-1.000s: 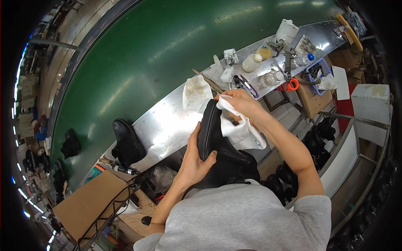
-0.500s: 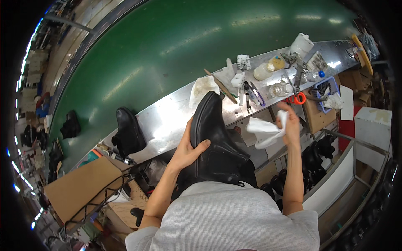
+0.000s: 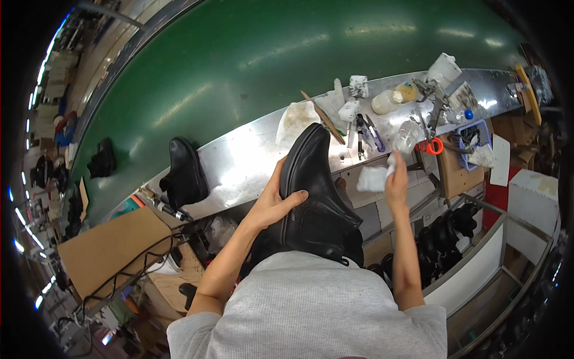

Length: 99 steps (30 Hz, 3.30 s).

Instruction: Clean and inspect black leather boots at a footwear manufacturing station.

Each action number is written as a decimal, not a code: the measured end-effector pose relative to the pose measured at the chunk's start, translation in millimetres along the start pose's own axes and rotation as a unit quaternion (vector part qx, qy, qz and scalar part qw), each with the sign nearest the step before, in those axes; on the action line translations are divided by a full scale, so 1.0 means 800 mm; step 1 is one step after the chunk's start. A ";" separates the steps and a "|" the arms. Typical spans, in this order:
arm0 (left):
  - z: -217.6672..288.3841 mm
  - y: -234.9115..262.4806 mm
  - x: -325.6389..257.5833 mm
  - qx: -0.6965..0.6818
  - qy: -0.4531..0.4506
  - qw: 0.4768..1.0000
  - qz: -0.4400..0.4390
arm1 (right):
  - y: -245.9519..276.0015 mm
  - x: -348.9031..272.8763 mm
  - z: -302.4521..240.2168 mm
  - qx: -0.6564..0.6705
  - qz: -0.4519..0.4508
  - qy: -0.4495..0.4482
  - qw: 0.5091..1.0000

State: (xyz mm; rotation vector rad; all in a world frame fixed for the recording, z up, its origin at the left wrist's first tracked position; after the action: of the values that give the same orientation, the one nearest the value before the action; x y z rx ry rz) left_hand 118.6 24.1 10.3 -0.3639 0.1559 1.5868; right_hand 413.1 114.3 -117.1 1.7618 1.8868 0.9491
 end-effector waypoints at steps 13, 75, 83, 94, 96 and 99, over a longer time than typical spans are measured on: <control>0.003 -0.007 -0.002 0.134 -0.053 0.989 0.022 | 0.077 0.124 -0.079 0.263 -0.186 -0.298 0.899; -0.007 -0.005 -0.014 0.169 -0.042 0.985 -0.016 | -0.038 0.003 -0.233 0.385 -0.369 -0.189 0.824; -0.012 -0.004 -0.017 0.188 -0.075 0.979 -0.001 | -0.037 -0.002 -0.235 0.379 -0.355 -0.181 0.835; -0.007 -0.005 -0.017 0.192 -0.073 0.979 -0.007 | -0.035 -0.002 -0.237 0.375 -0.349 -0.185 0.839; 0.002 -0.004 -0.017 0.184 -0.027 0.982 -0.016 | -0.039 -0.002 -0.239 0.390 -0.329 -0.209 0.834; 0.000 -0.004 -0.017 0.182 -0.018 0.983 -0.017 | -0.042 -0.003 -0.242 0.411 -0.292 -0.265 0.822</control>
State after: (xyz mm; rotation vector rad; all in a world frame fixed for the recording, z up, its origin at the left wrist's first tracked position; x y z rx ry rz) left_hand 121.7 11.6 14.8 -0.0519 0.4021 1.4932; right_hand 256.5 71.3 -6.6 1.3846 2.3315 -0.6258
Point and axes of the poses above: each hand's wrist, its own x-axis towards the middle knuckle, its own y-axis out of the back of the hand, z = x × y, the point moved 1 cm from there along x, towards the middle knuckle, and after that the axes turned 10 degrees about -y, right-handed, at the moved point
